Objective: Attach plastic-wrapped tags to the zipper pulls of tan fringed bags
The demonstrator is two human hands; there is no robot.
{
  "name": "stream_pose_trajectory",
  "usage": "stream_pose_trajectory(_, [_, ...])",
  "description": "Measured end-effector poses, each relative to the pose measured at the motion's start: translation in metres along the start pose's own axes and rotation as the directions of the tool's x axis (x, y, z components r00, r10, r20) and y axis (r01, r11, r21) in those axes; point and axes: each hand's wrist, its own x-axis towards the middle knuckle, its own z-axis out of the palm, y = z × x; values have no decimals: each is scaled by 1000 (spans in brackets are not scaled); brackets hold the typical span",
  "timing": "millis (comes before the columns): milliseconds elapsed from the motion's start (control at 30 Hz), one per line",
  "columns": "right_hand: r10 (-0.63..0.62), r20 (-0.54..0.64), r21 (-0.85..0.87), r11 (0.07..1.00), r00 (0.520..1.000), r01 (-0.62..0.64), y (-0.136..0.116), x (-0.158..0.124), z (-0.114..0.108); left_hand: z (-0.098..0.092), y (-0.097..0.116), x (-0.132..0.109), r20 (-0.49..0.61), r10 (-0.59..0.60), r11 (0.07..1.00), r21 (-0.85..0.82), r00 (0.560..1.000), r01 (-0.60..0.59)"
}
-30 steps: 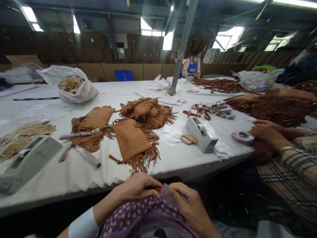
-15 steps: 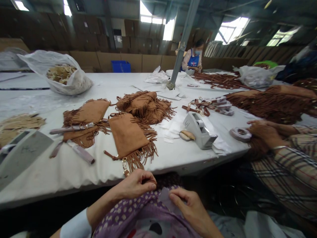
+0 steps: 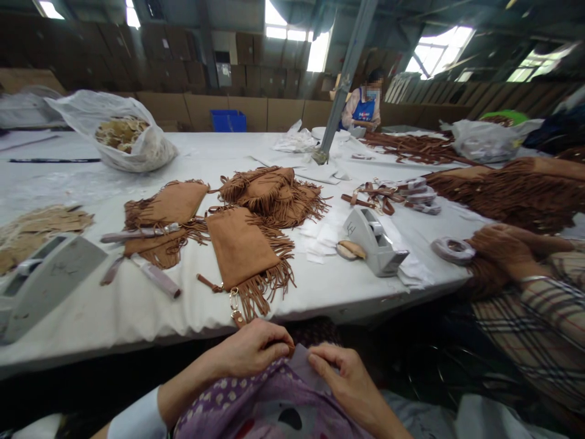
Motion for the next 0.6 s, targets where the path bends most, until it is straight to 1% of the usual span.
stream_pose_trajectory(267, [-6,11,-57,998,1000,7,1,0,0,-3,2,-3,22,-38,999,-1,999,38])
stream_pose_trajectory(533, [-36,44,-40,998,998,38,-1,1,10,-4,-2,-5,67,48,998,26,997,-50])
stream_pose_trajectory(600, [-34,57,-19,999,998,35,-2,1,14,-3,-4,-5,68,44,997,53,997,-47])
